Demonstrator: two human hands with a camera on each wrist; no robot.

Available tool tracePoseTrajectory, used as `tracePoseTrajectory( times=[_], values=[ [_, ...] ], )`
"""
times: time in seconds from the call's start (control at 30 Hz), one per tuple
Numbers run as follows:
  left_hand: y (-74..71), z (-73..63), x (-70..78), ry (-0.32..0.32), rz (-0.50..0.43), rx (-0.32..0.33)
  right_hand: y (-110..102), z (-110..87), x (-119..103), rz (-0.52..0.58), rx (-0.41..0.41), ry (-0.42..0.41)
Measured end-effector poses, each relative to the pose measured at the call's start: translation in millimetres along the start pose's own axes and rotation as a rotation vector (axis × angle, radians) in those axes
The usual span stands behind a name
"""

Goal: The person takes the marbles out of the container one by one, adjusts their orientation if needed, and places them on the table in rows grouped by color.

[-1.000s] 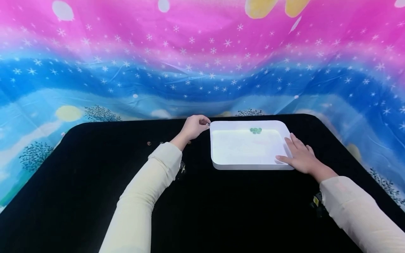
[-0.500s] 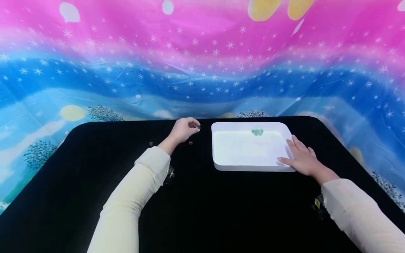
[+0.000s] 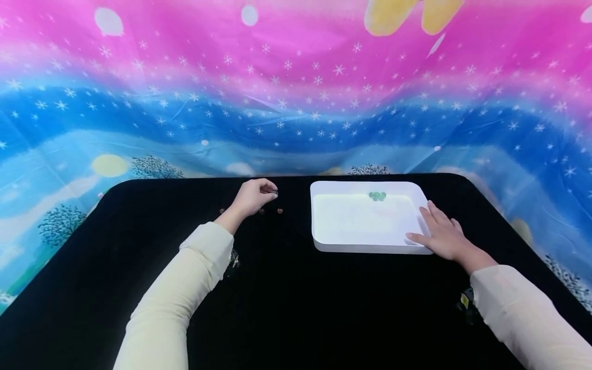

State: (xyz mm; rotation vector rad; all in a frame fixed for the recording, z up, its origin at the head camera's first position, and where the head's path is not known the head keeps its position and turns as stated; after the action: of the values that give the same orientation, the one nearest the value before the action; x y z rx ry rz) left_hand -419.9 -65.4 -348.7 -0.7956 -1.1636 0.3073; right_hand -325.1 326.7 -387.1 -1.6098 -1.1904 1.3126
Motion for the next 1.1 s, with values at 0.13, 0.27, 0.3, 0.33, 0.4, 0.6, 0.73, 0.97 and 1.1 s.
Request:
tracePoseTrajectory(
  times=[0.13, 0.27, 0.3, 0.33, 0.4, 0.6, 0.73, 0.97, 1.1],
  values=[
    [-6.2, -6.1, -4.1, -0.002, -0.008, 0.007, -1, 0.2, -1, -0.009, 0.005, -0.004],
    [-12.9, -12.1, -9.3, -0.008, 0.001, 0.009, -2, 0.5, -1, -0.022, 0.009, -0.004],
    [-14.6, -13.5, -11.0, -0.011, 0.006, 0.009, -2, 0.6, -1, -0.023, 0.009, -0.004],
    [-16.3, -14.9, -12.7, -0.014, 0.010, 0.010, -2, 0.6, -1, -0.023, 0.008, -0.003],
    [-19.8, -17.7, -16.2, -0.025, 0.014, 0.015, -1, 0.6, -1, -0.023, 0.009, -0.003],
    [-30.4, -27.3, -25.1, -0.049, 0.036, 0.030, 0, 0.6, -1, -0.016, 0.004, 0.000],
    [-37.1, -33.5, -33.1, -0.062, 0.044, 0.041, 1, 0.6, -1, -0.009, 0.000, -0.002],
    [-50.0, -42.5, -48.2, -0.091, 0.057, 0.075, 0, 1.1, 1, -0.007, 0.000, -0.003],
    [-56.2, -49.4, -57.9, -0.113, 0.051, 0.091, 0, 1.0, 1, -0.002, -0.001, -0.008]
  ],
)
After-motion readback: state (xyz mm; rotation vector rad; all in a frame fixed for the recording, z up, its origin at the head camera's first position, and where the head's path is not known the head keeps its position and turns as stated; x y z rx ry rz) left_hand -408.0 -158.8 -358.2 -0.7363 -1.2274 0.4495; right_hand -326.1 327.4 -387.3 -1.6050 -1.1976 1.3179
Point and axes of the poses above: each hand's wrist, its own z-axis towards the middle knuckle, its own y-axis out of the palm, x = y × z, the point moved 7 cm from there along z, towards the middle knuckle, and after that the axes turned 10 degrees about y, right-handed, at the moved point
